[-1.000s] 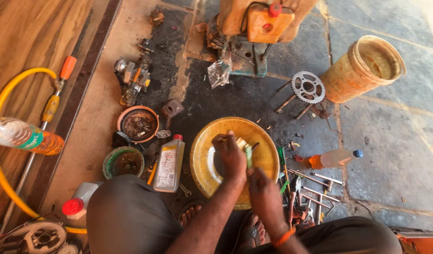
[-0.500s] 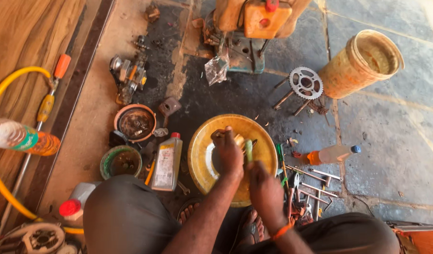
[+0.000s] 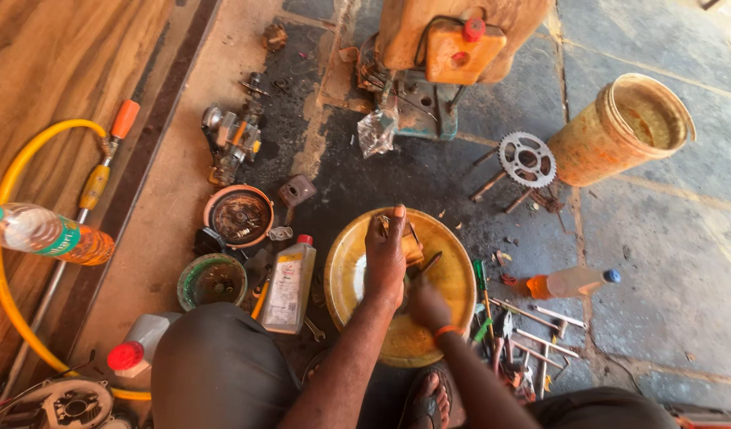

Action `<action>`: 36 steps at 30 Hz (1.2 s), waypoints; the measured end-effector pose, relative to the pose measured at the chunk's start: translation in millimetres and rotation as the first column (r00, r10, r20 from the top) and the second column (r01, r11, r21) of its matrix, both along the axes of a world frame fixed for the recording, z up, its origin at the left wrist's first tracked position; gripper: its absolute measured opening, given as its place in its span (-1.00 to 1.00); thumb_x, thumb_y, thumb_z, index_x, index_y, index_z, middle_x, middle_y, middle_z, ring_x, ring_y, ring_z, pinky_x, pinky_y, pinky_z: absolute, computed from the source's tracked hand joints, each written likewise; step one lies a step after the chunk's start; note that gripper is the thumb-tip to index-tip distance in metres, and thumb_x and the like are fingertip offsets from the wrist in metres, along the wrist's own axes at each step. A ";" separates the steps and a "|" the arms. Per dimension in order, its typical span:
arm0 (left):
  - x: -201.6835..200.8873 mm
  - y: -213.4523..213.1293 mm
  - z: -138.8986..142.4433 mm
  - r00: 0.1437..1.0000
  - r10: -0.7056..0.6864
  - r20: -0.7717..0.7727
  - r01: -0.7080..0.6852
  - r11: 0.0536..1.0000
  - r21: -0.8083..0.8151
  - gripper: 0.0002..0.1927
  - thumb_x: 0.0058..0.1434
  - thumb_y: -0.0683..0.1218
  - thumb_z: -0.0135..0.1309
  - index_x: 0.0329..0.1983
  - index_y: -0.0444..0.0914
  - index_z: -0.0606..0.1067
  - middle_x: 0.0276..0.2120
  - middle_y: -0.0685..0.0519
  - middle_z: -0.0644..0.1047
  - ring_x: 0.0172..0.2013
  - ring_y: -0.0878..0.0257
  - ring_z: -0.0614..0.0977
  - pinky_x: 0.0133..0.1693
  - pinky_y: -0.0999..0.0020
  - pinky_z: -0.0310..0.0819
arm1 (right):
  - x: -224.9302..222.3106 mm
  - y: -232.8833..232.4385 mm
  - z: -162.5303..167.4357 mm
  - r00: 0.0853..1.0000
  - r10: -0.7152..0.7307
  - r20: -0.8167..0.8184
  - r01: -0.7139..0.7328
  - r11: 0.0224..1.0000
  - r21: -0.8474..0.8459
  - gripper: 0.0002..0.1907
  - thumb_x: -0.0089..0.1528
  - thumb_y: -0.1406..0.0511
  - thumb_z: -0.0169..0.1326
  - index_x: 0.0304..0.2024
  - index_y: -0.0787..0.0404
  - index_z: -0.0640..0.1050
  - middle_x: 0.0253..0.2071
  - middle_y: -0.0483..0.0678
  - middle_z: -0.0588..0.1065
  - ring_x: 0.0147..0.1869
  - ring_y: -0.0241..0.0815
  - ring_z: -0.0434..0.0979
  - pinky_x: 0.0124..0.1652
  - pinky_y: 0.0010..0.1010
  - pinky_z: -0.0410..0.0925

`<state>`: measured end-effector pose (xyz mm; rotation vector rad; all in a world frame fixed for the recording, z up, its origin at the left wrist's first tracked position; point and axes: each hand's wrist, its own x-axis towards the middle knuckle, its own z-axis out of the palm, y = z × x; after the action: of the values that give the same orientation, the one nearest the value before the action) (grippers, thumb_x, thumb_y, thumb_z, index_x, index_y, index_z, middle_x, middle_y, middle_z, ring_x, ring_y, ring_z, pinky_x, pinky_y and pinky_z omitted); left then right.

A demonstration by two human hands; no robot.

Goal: The person sits on the floor of a repair workshop with a yellow basin and scrubs a metal engine cover part with a brush. They pour liquid from a plastic bottle over the part and continue scrubbing and wiping it inside the basin.

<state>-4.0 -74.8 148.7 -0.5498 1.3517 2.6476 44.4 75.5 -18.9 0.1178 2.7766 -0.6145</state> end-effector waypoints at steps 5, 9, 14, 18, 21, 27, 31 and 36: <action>-9.0 -24.4 -8.1 0.979 -0.203 -0.005 0.186 0.888 0.420 -0.32 0.30 0.35 -0.01 0.28 -0.18 0.40 0.28 -0.09 0.44 0.18 0.16 0.52 -0.08 0.10 0.63 | 26.8 -36.0 -22.4 0.952 0.112 0.284 -0.172 0.965 0.197 -0.69 0.34 0.16 -0.09 -0.03 0.12 0.57 -0.08 0.24 0.59 -0.01 0.22 0.63 -0.03 0.10 0.44; -11.4 -29.1 -13.5 0.950 -0.300 -0.085 0.303 0.821 0.484 -0.28 0.29 0.36 -0.07 0.38 -0.12 0.34 0.37 0.02 0.38 0.20 0.21 0.51 -0.06 0.11 0.60 | 2.7 1.9 -0.1 0.957 0.280 -0.082 -0.276 0.960 0.056 -0.67 0.31 0.16 -0.05 -0.03 0.23 0.54 -0.17 0.21 0.59 -0.12 0.20 0.65 -0.10 -0.02 0.49; -10.1 -20.8 -4.2 0.945 -0.314 -0.097 0.327 0.869 0.372 -0.29 0.33 0.35 -0.11 0.39 -0.15 0.34 0.38 0.07 0.38 0.20 0.26 0.50 -0.08 0.20 0.61 | -6.2 58.2 96.0 0.798 -0.398 0.452 0.602 0.481 -0.638 -0.74 0.29 0.27 -0.08 -0.01 0.17 0.51 -0.37 -0.25 0.51 -0.46 -0.39 0.39 -0.46 -0.51 0.28; -4.9 -12.1 2.5 0.950 -0.308 -0.052 0.309 0.903 0.300 -0.36 0.34 0.31 -0.11 0.31 -0.16 0.41 0.23 0.09 0.50 0.06 0.30 0.57 -0.17 0.26 0.62 | 30.8 49.6 167.9 0.921 -0.225 0.318 0.387 0.436 -0.813 -0.69 0.46 0.16 -0.04 -0.08 0.29 0.55 -0.47 -0.22 0.32 -0.53 -0.39 0.19 -0.55 -0.56 0.10; 3.9 -1.5 1.5 0.931 -0.365 -0.011 0.362 0.921 0.143 -0.48 0.36 0.29 -0.10 0.11 -0.15 0.50 0.01 0.09 0.60 -0.12 0.31 0.62 -0.27 0.30 0.63 | 46.5 21.7 195.1 0.983 -0.181 -0.041 0.136 0.852 -0.506 -0.76 0.46 0.16 0.00 -0.01 0.17 0.57 -0.39 -0.13 0.38 -0.43 -0.21 0.34 -0.47 -0.38 0.21; 15.8 11.2 -4.5 0.838 -0.490 0.239 0.499 0.866 0.027 -0.55 0.41 0.25 -0.13 -0.23 -0.18 0.54 -0.37 0.06 0.61 -0.44 0.28 0.61 -0.46 0.26 0.63 | 60.5 4.0 234.9 0.899 0.204 -0.388 -0.082 0.948 0.307 -0.65 0.31 0.29 -0.03 0.15 0.00 0.50 -0.26 0.05 0.52 -0.32 0.12 0.60 -0.32 -0.04 0.42; 12.0 7.0 -7.1 0.784 -0.533 0.317 0.527 0.842 0.115 -0.56 0.40 0.23 -0.12 -0.23 -0.19 0.54 -0.40 0.08 0.58 -0.45 0.30 0.62 -0.46 0.15 0.68 | 59.0 10.8 240.5 0.837 0.191 -0.513 -0.163 0.982 0.100 -0.77 0.33 0.29 -0.02 0.03 0.11 0.49 -0.20 0.04 0.56 -0.27 0.16 0.59 -0.28 -0.04 0.41; 11.7 0.0 -4.3 0.809 -0.446 0.384 0.520 0.847 -0.113 -0.51 0.41 0.28 -0.06 -0.20 -0.19 0.60 -0.38 0.08 0.56 -0.40 0.26 0.52 -0.41 0.24 0.40 | 50.8 28.8 221.6 0.981 -0.185 -0.054 0.150 0.912 -0.382 -0.72 0.37 0.17 0.00 0.01 0.16 0.57 -0.43 -0.01 0.47 -0.38 -0.12 0.48 -0.36 -0.29 0.32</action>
<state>7.7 -74.8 144.4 -0.5636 1.4363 1.9063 95.2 104.3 202.7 0.2527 2.6894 -1.2127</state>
